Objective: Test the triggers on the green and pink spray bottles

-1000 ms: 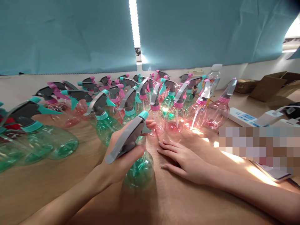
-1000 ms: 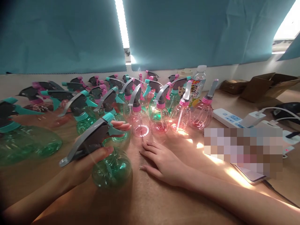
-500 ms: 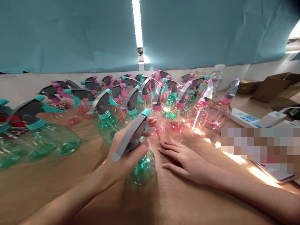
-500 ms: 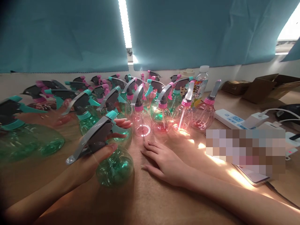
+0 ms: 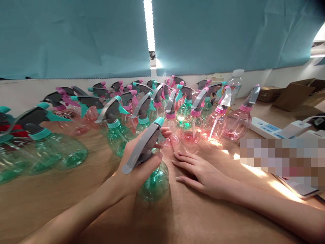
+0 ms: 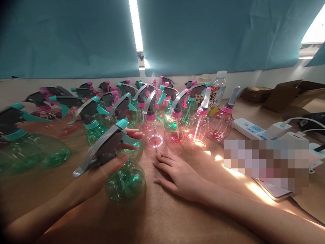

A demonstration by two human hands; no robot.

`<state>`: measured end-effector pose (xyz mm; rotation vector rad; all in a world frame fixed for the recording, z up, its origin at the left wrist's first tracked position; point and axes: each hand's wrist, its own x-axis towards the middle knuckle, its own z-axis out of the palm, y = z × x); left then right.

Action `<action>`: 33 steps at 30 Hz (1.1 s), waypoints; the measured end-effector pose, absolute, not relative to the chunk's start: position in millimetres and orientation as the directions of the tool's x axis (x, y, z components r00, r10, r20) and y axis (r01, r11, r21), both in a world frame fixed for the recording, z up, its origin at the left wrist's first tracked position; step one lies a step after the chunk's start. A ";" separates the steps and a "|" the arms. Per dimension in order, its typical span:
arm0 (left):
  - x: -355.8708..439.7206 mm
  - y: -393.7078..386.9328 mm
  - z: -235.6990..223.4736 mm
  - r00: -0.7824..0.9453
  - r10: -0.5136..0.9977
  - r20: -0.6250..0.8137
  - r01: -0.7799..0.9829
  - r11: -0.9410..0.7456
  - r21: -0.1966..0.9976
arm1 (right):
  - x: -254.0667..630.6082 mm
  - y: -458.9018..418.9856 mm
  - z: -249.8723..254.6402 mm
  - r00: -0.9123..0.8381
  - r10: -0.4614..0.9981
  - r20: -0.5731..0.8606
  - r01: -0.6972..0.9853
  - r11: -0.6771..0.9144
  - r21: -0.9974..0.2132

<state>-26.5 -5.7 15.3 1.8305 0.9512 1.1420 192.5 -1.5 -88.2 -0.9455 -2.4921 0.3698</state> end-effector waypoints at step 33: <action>-30.0 -8.4 11.8 0.315 0.880 0.356 0.219 -0.432 0.875 | 192.9 -2.2 -86.7 -0.661 0.692 0.290 0.563 0.713 -0.418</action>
